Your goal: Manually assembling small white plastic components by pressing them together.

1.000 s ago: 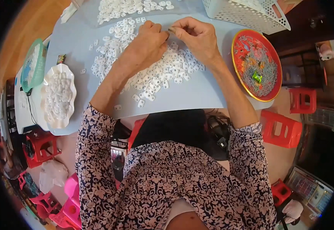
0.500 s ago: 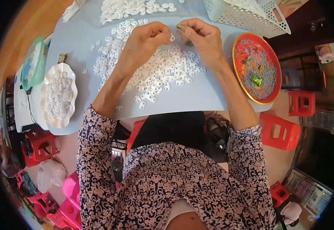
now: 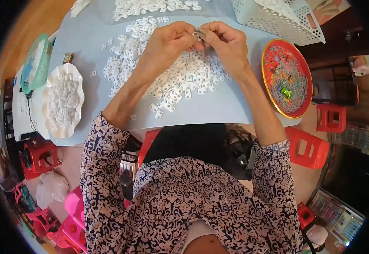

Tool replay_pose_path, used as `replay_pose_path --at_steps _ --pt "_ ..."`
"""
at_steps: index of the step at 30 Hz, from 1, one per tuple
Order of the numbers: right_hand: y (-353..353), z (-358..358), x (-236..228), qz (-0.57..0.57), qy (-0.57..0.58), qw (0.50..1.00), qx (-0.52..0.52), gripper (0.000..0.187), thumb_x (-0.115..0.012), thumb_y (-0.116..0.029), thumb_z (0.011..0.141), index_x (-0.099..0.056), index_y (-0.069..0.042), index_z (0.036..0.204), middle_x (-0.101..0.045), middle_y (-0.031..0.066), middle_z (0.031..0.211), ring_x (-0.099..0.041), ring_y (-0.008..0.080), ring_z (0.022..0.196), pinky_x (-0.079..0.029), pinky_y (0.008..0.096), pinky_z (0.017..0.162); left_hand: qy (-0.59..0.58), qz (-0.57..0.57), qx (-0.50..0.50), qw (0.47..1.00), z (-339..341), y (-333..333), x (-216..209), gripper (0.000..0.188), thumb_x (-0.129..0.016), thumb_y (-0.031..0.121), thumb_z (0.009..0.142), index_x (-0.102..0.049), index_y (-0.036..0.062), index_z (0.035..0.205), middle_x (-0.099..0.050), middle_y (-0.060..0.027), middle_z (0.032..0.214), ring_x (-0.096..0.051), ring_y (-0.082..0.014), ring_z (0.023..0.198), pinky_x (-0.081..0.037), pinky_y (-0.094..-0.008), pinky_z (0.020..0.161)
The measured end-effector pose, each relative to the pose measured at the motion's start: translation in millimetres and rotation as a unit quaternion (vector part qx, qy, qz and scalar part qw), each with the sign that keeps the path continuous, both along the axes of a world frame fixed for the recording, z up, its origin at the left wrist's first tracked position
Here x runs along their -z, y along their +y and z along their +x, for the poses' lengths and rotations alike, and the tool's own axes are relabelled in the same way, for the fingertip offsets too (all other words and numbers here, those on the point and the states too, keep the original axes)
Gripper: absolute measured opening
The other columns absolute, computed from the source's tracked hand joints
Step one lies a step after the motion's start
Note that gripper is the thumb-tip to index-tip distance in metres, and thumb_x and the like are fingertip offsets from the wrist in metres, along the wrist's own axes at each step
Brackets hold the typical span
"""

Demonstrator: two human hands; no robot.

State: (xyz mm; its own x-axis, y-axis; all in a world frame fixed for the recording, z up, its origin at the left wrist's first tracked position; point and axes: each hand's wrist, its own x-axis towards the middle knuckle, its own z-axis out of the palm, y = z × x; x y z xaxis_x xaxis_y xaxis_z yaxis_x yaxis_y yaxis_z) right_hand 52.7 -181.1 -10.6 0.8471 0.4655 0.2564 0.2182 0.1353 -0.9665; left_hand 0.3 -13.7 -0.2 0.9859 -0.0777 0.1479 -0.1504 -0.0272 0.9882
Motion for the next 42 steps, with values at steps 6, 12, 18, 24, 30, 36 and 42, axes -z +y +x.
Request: replay_pose_path --at_steps 6,12,18,24,30,36,42 --pt "-1.9 1.1 1.5 0.005 0.011 1.000 0.008 0.014 -0.064 -0.013 0.087 -0.067 0.000 0.091 -0.062 -0.0012 0.073 -0.051 0.0039 0.063 -0.043 0.0188 0.057 -0.004 -0.005 0.000 1.000 -0.3 -0.8 1.7 0.017 -0.056 0.015 0.089 -0.062 0.0001 0.093 -0.067 -0.0067 0.078 -0.060 -0.0088 0.074 -0.046 -0.0231 0.073" --pt "-3.6 3.6 2.2 -0.009 -0.007 1.000 0.013 0.013 -0.063 -0.012 0.087 -0.067 -0.001 0.090 -0.061 -0.0012 0.071 -0.051 0.0050 0.062 -0.043 0.0193 0.057 -0.002 0.027 -0.010 1.000 0.2 2.4 3.3 0.013 -0.055 0.014 0.088 -0.061 0.0028 0.089 -0.067 -0.0039 0.077 -0.056 -0.0074 0.077 -0.044 -0.0244 0.075" --pt "-3.2 3.5 3.4 -0.030 -0.011 0.999 0.017 0.013 -0.064 -0.013 0.087 -0.067 -0.001 0.089 -0.060 -0.0011 0.070 -0.050 0.0050 0.061 -0.042 0.0196 0.055 -0.005 0.039 -0.008 0.999 -0.7 1.3 2.5 0.012 -0.054 0.014 0.089 -0.061 0.0040 0.088 -0.066 -0.0038 0.077 -0.056 -0.0083 0.077 -0.043 -0.0254 0.076" --pt "-2.5 3.7 5.1 -0.048 -0.017 0.999 0.015 0.014 -0.064 -0.014 0.087 -0.067 -0.001 0.089 -0.060 -0.0015 0.069 -0.050 0.0050 0.060 -0.042 0.0195 0.054 -0.014 0.033 -0.010 0.999 -0.5 1.4 6.3 0.013 -0.054 0.014 0.088 -0.062 0.0044 0.086 -0.066 -0.0035 0.077 -0.056 -0.0085 0.075 -0.043 -0.0249 0.073" --pt "0.8 -1.9 0.5 -0.048 -0.036 0.998 0.023 0.012 -0.065 -0.013 0.086 -0.066 -0.001 0.085 -0.059 -0.0024 0.067 -0.048 0.0037 0.060 -0.041 0.0195 0.054 -0.022 0.051 -0.039 0.998 -0.4 1.0 11.1 0.012 -0.054 0.014 0.087 -0.062 0.0045 0.084 -0.065 -0.0021 0.071 -0.047 -0.0039 0.060 -0.037 -0.0217 0.054" --pt "-2.1 -2.2 1.3 -0.099 -0.063 0.992 0.041 0.014 -0.065 -0.013 0.085 -0.063 0.000 0.080 -0.054 -0.0048 0.065 -0.044 0.0026 0.059 -0.036 0.0187 0.052 -0.037 0.082 -0.039 0.995 0.3 -1.1 14.1 0.012 -0.054 0.014 0.085 -0.061 0.0036 0.082 -0.065 -0.0021 0.069 -0.040 -0.0027 0.052 -0.033 -0.0225 0.047" --pt "-2.4 -1.4 0.1 -0.085 -0.037 0.995 0.024 0.017 -0.063 -0.016 0.088 -0.065 0.000 0.083 -0.057 -0.0041 0.065 -0.046 0.0029 0.059 -0.038 0.0189 0.052 -0.029 0.071 -0.027 0.997 0.0 -0.9 11.3 0.013 -0.054 0.015 0.086 -0.061 0.0042 0.084 -0.065 -0.0013 0.070 -0.040 -0.0025 0.053 -0.033 -0.0224 0.047"
